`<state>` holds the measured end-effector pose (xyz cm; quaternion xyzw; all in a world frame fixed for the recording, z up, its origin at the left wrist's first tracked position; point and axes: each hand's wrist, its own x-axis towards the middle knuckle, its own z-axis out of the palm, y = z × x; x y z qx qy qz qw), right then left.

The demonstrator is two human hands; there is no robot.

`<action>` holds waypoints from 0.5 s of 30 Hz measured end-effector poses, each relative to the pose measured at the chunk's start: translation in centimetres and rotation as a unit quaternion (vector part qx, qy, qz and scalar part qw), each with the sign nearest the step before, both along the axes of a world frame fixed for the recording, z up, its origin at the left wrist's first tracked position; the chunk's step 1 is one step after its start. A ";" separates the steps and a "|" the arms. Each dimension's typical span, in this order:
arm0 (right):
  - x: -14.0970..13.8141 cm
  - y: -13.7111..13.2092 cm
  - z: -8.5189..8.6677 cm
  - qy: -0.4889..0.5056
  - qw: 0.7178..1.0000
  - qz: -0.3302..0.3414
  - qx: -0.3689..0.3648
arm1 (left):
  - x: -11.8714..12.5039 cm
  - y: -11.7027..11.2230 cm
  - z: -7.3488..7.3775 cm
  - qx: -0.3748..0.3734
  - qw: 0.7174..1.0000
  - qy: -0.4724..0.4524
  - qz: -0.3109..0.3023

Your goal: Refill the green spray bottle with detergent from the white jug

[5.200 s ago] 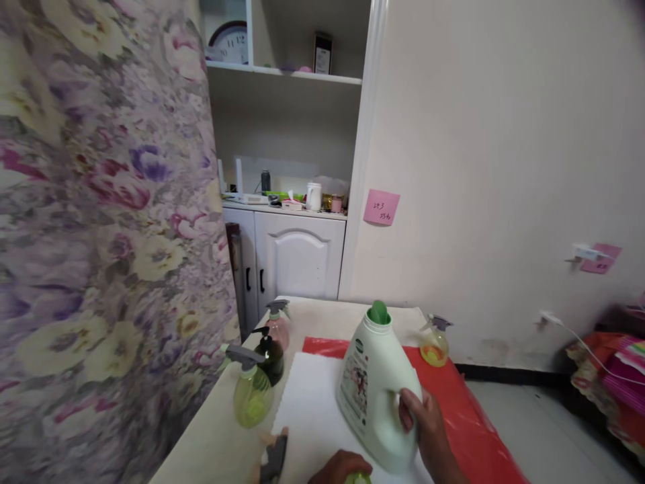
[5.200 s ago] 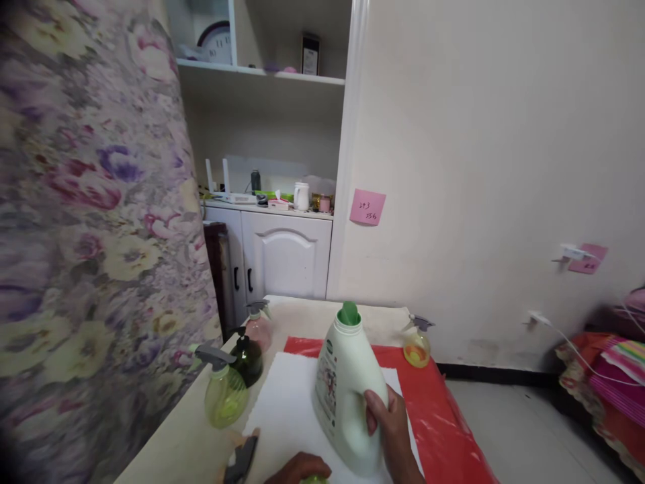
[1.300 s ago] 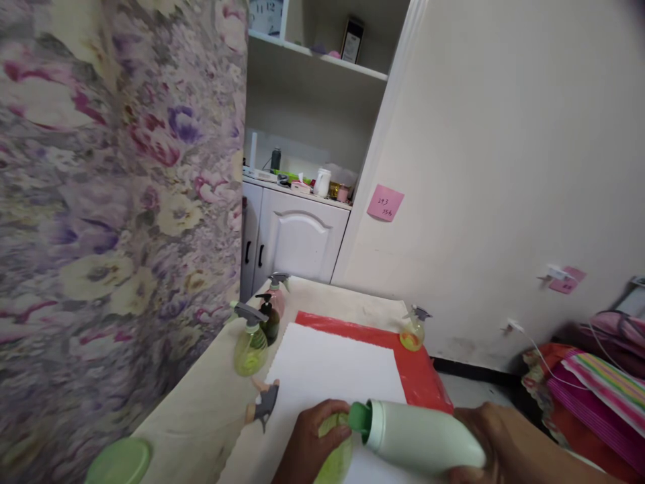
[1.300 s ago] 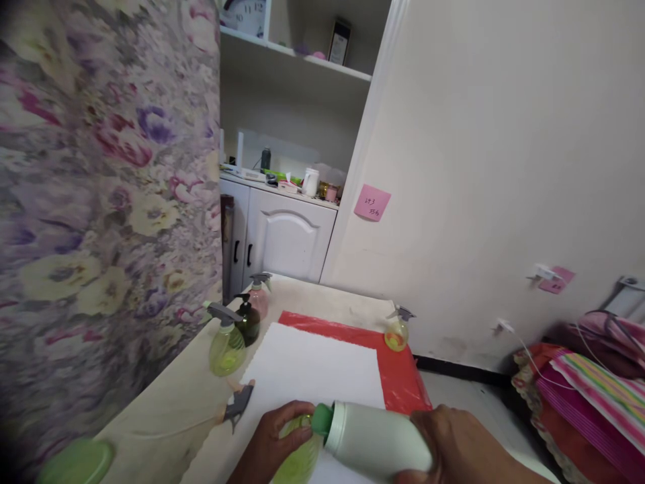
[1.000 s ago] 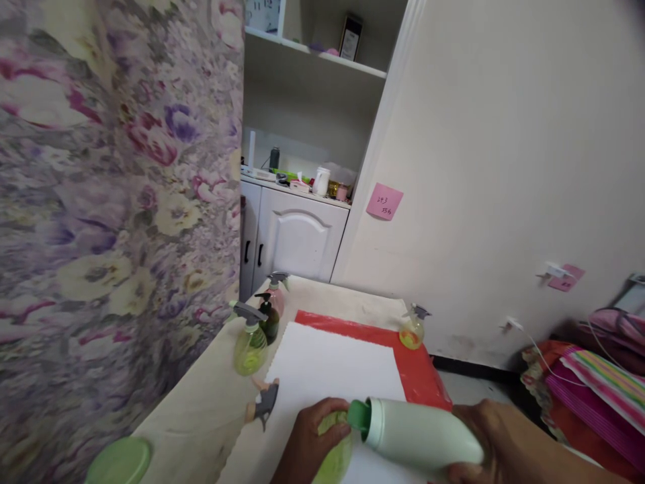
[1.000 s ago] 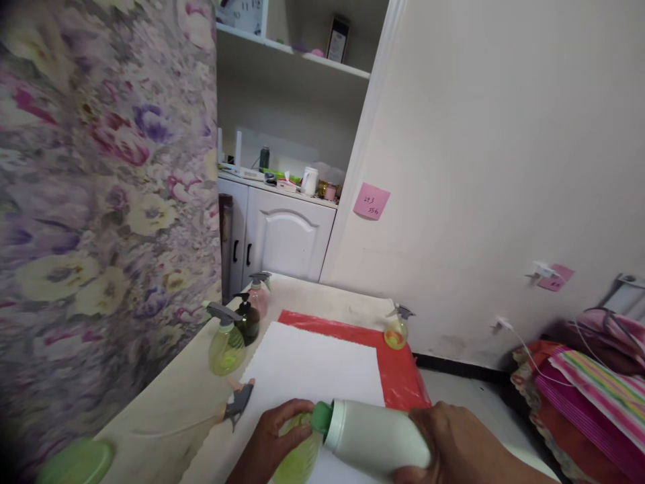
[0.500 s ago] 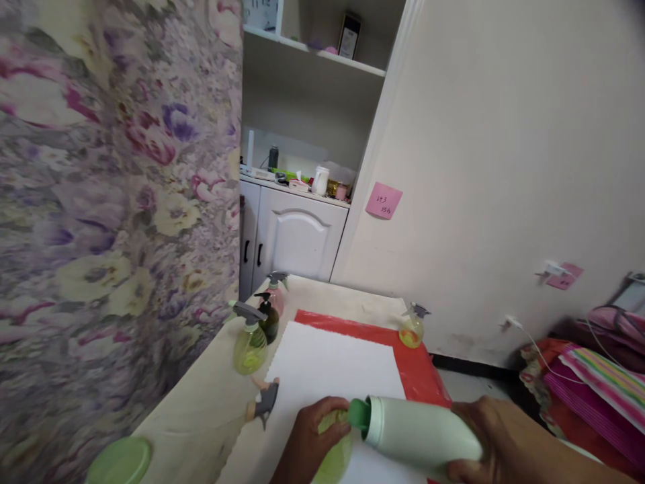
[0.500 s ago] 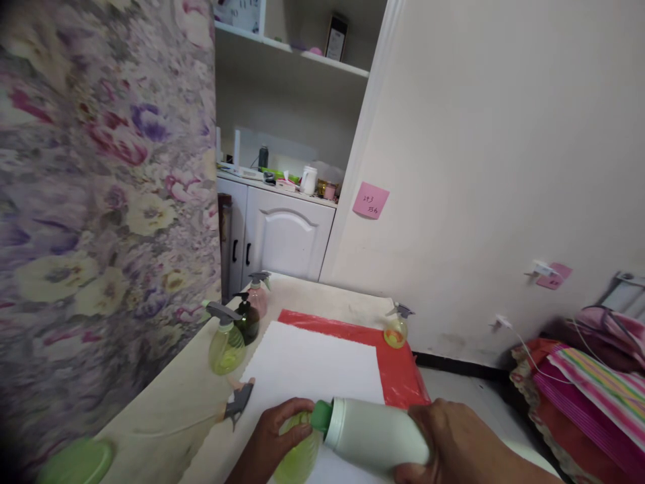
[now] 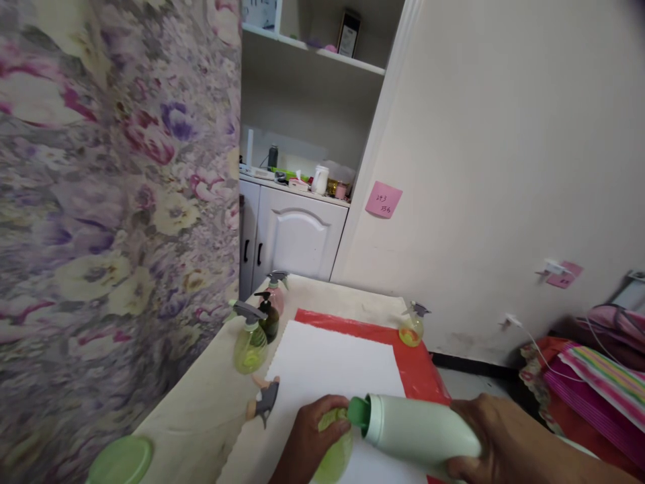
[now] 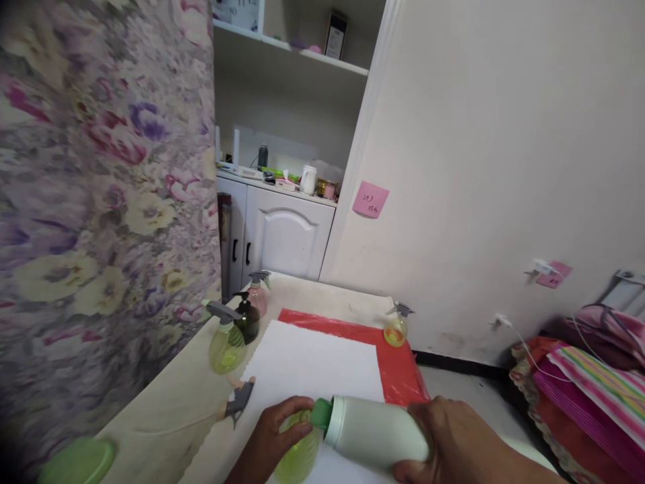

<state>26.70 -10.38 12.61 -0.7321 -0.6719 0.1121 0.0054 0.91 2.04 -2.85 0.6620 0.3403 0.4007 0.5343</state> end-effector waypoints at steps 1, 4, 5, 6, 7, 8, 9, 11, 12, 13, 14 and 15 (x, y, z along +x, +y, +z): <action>-0.1 0.0 0.1 0.003 1.000 -0.002 -0.003 | 0.0 0.0 0.0 0.001 1.000 -0.002 -0.002; -0.5 0.0 0.7 0.002 1.000 -0.003 -0.011 | 0.1 0.1 0.0 0.001 1.000 -0.004 -0.002; -0.6 0.0 0.8 0.002 1.000 -0.003 -0.015 | 0.1 0.1 0.0 0.000 1.000 -0.003 0.000; -0.7 0.0 0.9 0.000 1.000 -0.005 -0.017 | 0.1 0.1 -0.1 -0.001 1.000 -0.001 0.002; -0.7 0.0 0.9 -0.002 1.000 -0.004 -0.017 | 0.2 0.2 -0.1 -0.002 1.000 0.000 0.004; -0.7 0.0 0.8 -0.004 1.000 -0.001 -0.014 | 0.2 0.2 -0.1 -0.002 1.000 0.001 0.005; -0.6 0.0 0.8 -0.007 1.000 0.001 -0.010 | 0.2 0.2 -0.1 -0.003 1.000 0.001 0.004; -0.5 0.0 0.7 -0.010 1.000 0.006 -0.004 | 0.2 0.1 -0.1 -0.004 1.000 0.002 0.004; -0.5 0.0 0.7 -0.011 1.000 0.009 -0.004 | 0.2 0.1 0.0 -0.004 1.000 0.003 0.004; -0.6 0.0 0.7 -0.012 1.000 0.009 -0.007 | 0.2 0.1 0.0 -0.003 1.000 0.004 0.003; -0.6 0.0 0.8 -0.011 1.000 0.011 -0.007 | 0.2 0.1 0.0 -0.002 1.000 0.005 0.004; -0.7 0.0 1.0 -0.009 1.000 0.013 -0.005 | 0.2 0.0 0.1 0.000 1.000 0.006 0.005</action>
